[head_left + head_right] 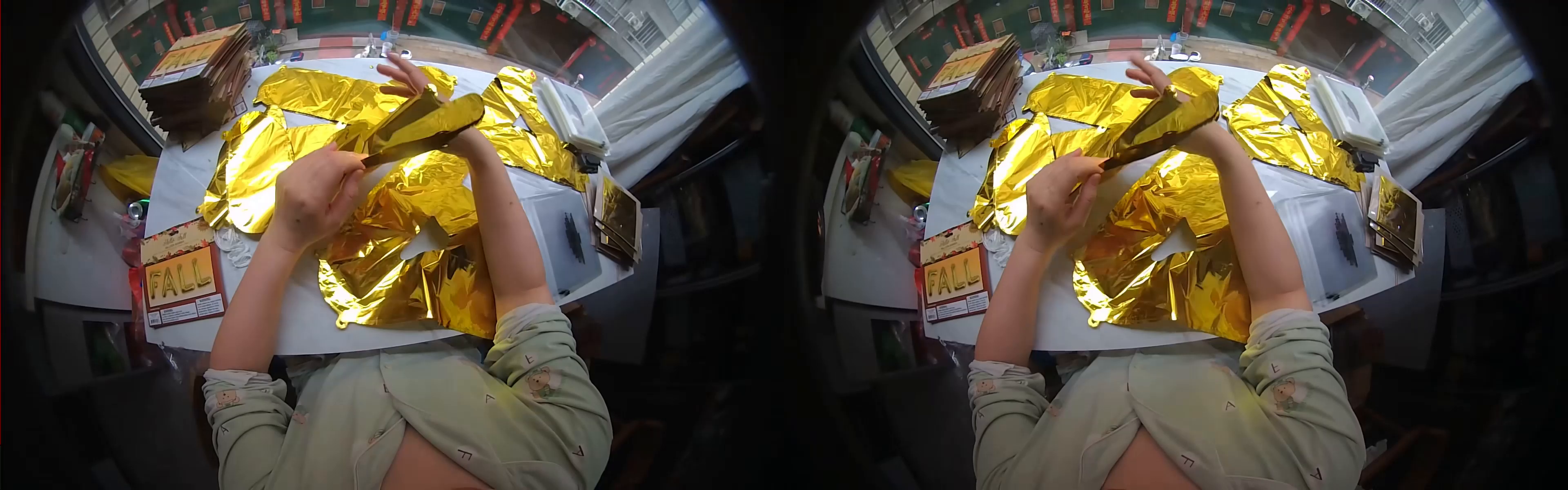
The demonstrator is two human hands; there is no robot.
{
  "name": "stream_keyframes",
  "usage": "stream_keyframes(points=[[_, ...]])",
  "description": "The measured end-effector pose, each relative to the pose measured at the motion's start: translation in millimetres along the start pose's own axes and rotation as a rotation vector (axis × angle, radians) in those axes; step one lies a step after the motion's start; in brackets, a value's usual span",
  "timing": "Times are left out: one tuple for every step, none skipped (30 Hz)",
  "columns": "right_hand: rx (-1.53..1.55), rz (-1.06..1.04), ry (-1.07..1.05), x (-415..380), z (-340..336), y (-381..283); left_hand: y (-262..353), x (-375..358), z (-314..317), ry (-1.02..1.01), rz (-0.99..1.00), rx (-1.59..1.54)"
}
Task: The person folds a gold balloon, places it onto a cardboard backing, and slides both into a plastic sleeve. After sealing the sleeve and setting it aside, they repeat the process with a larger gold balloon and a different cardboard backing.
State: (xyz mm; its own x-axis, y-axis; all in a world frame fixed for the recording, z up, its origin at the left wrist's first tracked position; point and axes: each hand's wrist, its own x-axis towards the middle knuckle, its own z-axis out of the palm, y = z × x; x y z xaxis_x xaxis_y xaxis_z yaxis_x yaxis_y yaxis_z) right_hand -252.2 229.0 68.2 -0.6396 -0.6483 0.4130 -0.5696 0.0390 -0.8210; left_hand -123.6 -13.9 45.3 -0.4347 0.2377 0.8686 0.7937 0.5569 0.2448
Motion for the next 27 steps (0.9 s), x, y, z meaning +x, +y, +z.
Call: stream_keyframes(points=[[0.012,0.029,-0.028,0,-1,-15,-3,2,-4,-0.026,0.006,0.007],[-0.055,-0.030,-0.124,1,-8,-16,-6,5,-11,-0.072,-0.081,-0.016],[-0.122,-0.088,-0.220,4,-14,-17,-7,10,-21,-0.118,-0.169,-0.039],[-0.095,-0.012,-0.136,4,-7,-14,-9,14,-28,-0.044,-0.229,-0.019],[0.158,0.378,-0.021,-5,-5,-15,-9,20,-41,-0.020,-0.470,-0.090],[0.236,0.293,-0.006,-2,1,-23,-36,16,-59,-0.024,-0.664,-0.197],[0.281,0.257,0.034,-1,1,-20,-52,19,-86,-0.172,-0.867,-0.057],[0.326,0.222,0.074,-1,0,-14,-82,2,-107,-0.302,-0.906,0.092],[0.267,0.232,0.106,0,-3,-9,-111,-22,-122,-0.361,-0.822,0.220],[0.270,0.229,0.106,0,-2,-7,-143,-50,-134,-0.418,-0.736,0.346],[0.411,0.258,0.213,-1,0,-5,-181,-77,-144,-0.518,-0.749,0.358],[0.552,0.284,0.318,0,1,-2,-167,-71,-142,-0.507,-0.901,0.241],[0.646,0.271,0.357,2,0,9,-155,-66,-140,-0.492,-1.049,0.119],[0.647,0.267,0.355,3,-2,18,-182,-85,-136,-0.365,-1.141,-0.114],[0.731,0.261,0.400,4,-2,23,-178,-82,-134,-0.365,-1.138,-0.111],[0.813,0.258,0.446,3,-2,28,-173,-81,-128,-0.377,-1.142,-0.040],[0.793,0.303,0.478,2,-2,32,-169,-79,-124,-0.387,-1.144,0.029],[0.791,0.304,0.480,2,0,31,-171,-80,-122,-0.398,-1.088,0.133],[0.828,0.327,0.531,2,2,31,-177,-84,-120,-0.397,-1.088,0.130],[0.866,0.350,0.581,3,3,30,-185,-86,-118,-0.400,-1.035,0.217],[0.865,0.351,0.580,3,0,34,-182,-81,-116,-0.402,-0.980,0.303],[0.902,0.365,0.634,4,-5,37,-172,-72,-115,-0.345,-1.174,0.126],[0.939,0.378,0.688,5,-10,41,-172,-73,-114,-0.345,-1.173,0.125],[0.975,0.380,0.732,3,-18,44,-178,-79,-113,-0.245,-1.246,-0.019],[0.999,0.362,0.813,3,-24,44,-184,-84,-115,-0.144,-1.314,-0.163],[1.022,0.342,0.894,2,-33,43,-190,-86,-119,-0.148,-1.305,-0.141],[0.941,0.387,0.892,-7,-60,73,-188,-83,-122,-0.080,-1.356,-0.202]])
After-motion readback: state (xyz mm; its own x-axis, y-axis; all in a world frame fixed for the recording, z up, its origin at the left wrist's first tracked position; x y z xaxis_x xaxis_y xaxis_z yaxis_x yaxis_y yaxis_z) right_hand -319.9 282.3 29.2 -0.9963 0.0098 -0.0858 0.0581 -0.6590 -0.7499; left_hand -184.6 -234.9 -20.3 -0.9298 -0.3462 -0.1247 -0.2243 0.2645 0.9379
